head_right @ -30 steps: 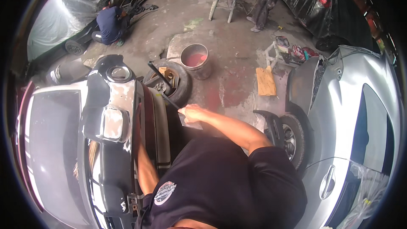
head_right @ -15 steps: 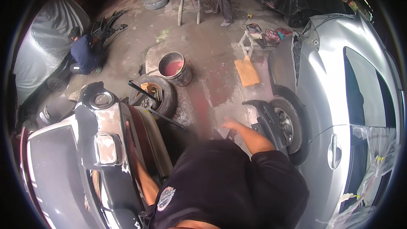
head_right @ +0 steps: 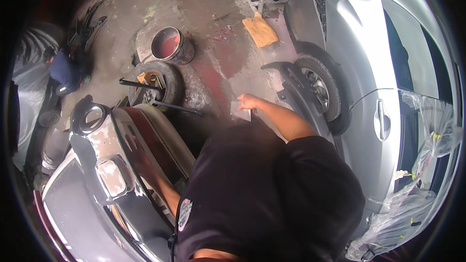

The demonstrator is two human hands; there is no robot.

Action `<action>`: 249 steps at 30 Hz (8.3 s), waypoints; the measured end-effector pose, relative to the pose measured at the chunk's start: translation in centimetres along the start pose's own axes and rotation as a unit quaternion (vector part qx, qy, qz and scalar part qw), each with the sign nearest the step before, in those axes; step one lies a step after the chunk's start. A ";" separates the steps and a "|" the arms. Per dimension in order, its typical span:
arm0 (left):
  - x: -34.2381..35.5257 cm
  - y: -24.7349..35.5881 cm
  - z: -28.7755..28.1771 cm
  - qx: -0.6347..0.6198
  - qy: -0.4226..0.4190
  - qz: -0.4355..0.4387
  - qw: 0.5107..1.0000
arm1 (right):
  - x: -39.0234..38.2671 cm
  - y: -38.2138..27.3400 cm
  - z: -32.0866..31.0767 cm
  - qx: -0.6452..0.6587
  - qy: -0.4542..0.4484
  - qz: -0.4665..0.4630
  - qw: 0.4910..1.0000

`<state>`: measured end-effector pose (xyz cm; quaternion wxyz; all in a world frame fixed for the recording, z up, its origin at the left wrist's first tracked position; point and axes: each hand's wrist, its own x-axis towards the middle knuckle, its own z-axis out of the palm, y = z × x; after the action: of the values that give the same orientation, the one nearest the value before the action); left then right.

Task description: The person removes a car bumper from a vehicle and performs surface preparation. They use a sanding block to smooth the bumper's surface and a heat gun to apply heat to specific areas, likely for plastic welding or paint removal. The person also wipes the bumper with a cloth during the process.

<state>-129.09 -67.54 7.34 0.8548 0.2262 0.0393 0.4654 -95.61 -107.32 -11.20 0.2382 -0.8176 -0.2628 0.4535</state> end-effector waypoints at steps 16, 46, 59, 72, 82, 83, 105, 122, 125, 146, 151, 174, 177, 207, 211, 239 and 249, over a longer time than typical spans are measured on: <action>-12.2 -23.2 -4.6 0.569 0.057 -0.528 0.628 | -9.8 19.8 -7.1 0.281 0.410 0.262 0.827; 1.6 -38.9 -1.4 0.626 0.016 -0.578 0.523 | -3.5 26.8 -13.8 0.020 0.222 0.321 0.920; 35.5 -54.8 -7.7 0.578 0.074 -0.600 0.548 | 24.5 22.2 -39.0 0.076 0.353 0.099 0.927; 66.4 -77.3 5.6 0.628 -0.127 -0.514 0.570 | 37.2 28.7 -68.5 0.560 0.462 0.064 0.685; 66.8 -88.9 0.9 0.693 -0.205 -0.542 0.429 | 51.8 35.2 -93.4 0.158 0.502 0.226 0.820; 67.9 -92.4 2.3 0.743 -0.212 -0.505 0.385 | 53.0 37.3 -95.5 0.098 0.504 0.221 0.829; 80.5 -142.2 16.6 0.716 -0.572 -0.399 0.040 | 60.2 81.4 -107.6 -0.104 0.447 0.373 0.807; 79.8 -135.9 16.7 0.711 -0.491 -0.493 0.101 | 55.4 35.1 -131.1 -0.084 0.254 0.144 0.953; 79.4 -132.6 16.6 0.661 -0.500 -0.505 0.241 | 57.1 25.8 -129.1 -0.121 0.329 0.081 0.933; 86.0 -83.6 39.6 0.441 -0.018 -0.350 0.826 | 64.8 -12.6 -99.1 0.087 0.113 -0.301 0.943; 87.7 -73.2 42.0 0.386 -0.058 -0.294 0.872 | 71.1 -18.6 -92.5 -0.074 0.183 -0.383 0.902; 76.6 -42.7 36.0 0.363 0.289 0.167 0.870 | 56.8 -43.6 -76.3 -0.034 -0.219 -0.677 0.702; 72.0 -43.9 39.5 0.402 0.352 0.212 0.819 | 58.3 -40.8 -72.8 -0.074 -0.126 -0.674 0.724; 15.1 -18.6 17.6 0.801 0.598 0.007 0.022 | 36.0 -32.0 -49.2 -0.096 -0.126 -0.654 0.740; 12.2 -12.6 14.3 0.844 0.532 0.003 -0.068 | 32.0 -32.2 -47.8 -0.075 -0.153 -0.545 0.821; 12.5 -27.9 45.8 0.469 0.172 0.311 0.809 | 24.0 -38.9 -36.6 -0.049 -0.512 -0.305 0.802; -14.7 -7.8 12.8 0.069 0.472 0.646 0.596 | 22.6 -41.0 -34.2 -0.013 -0.386 -0.363 0.848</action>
<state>-127.74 -87.63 13.34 0.1742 -0.0003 0.3127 0.9337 -64.52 -67.26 16.89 0.2544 -0.4255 -0.6180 0.6102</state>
